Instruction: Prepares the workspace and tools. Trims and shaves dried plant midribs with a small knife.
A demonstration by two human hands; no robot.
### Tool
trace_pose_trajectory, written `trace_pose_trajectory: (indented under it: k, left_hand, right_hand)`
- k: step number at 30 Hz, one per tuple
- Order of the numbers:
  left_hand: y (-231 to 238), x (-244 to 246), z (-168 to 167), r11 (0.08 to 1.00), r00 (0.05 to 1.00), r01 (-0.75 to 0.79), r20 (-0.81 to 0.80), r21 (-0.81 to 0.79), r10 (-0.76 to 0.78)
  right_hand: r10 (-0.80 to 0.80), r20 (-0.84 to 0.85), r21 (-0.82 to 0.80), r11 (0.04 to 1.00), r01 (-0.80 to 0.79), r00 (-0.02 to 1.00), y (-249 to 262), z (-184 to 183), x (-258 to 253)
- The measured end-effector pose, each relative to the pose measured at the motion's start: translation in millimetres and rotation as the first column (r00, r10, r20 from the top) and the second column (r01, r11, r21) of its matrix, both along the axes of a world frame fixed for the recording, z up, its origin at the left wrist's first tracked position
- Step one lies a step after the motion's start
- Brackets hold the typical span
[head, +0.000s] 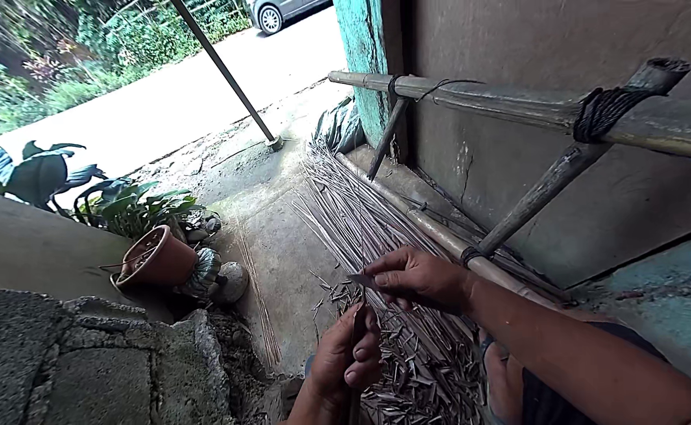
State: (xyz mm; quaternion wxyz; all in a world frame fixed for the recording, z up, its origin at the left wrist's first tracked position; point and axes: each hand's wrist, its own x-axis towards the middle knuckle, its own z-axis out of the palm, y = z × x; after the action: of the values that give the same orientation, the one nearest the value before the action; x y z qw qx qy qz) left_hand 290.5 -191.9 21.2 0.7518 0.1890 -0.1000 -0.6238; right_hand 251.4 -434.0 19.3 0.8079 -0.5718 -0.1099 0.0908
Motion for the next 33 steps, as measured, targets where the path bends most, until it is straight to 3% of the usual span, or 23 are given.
trace_pose_trajectory:
  k: [5, 9, 15, 19, 20, 23, 25, 27, 29, 33]
  left_hand:
    - [0.8, -3.8, 2.0, 0.999, 0.997, 0.023, 0.074, 0.044, -0.026]
    - [0.0, -1.3, 1.5, 0.998, 0.995, 0.023, 0.098, 0.066, -0.03]
    - [-2.0, -5.7, 0.9, 0.996, 0.993, 0.048, 0.105, 0.079, -0.057]
    - [-3.7, -5.1, -2.0, 0.994, 0.986, 0.035, 0.158, 0.1, -0.051]
    - [-3.4, -4.5, -2.8, 0.995, 0.985, 0.021, 0.17, 0.099, -0.038]
    - [-2.5, -3.4, -6.5, 0.995, 0.984, 0.009, 0.176, 0.096, -0.026]
    - [-1.9, -4.8, -6.2, 0.99, 0.974, -0.019, 0.225, 0.137, -0.012]
    - [-1.7, -7.7, -4.1, 0.963, 0.924, -0.146, 0.379, 0.229, 0.05]
    - [-3.4, -9.9, -1.6, 0.901, 0.795, -0.321, 0.6, 0.291, 0.089]
    - [-5.4, -12.9, -0.1, 0.813, 0.573, -0.513, 0.815, 0.275, 0.086]
  right_hand:
    - [-0.19, -0.079, 0.095, 0.976, 0.197, 0.979, -10.9, 6.9, 6.9]
    - [0.02, -0.041, 0.024, 1.0, -0.019, 0.999, -8.6, 3.8, 0.4]
    - [-0.163, -0.057, 0.176, 0.969, 0.171, 0.985, -16.4, 3.7, 7.8]
    - [0.032, -0.019, 0.078, 0.997, -0.03, 0.999, -16.6, -3.3, 1.6]
    - [0.013, -0.024, 0.077, 0.997, -0.011, 1.0, -15.5, -4.4, 1.0]
    - [-0.28, -0.107, 0.115, 0.949, 0.292, 0.954, -21.0, 7.3, 6.6]
    - [-0.343, -0.135, 0.121, 0.926, 0.359, 0.93, -29.7, 15.6, 9.5]
    - [-0.26, -0.131, 0.06, 0.961, 0.269, 0.957, -29.9, 17.5, 4.7]
    - [-0.108, -0.133, -0.077, 0.992, 0.099, 0.985, -23.9, 13.4, -1.0]
    - [0.116, -0.207, -0.2, 0.967, -0.158, 0.971, -10.4, 6.4, -9.5]
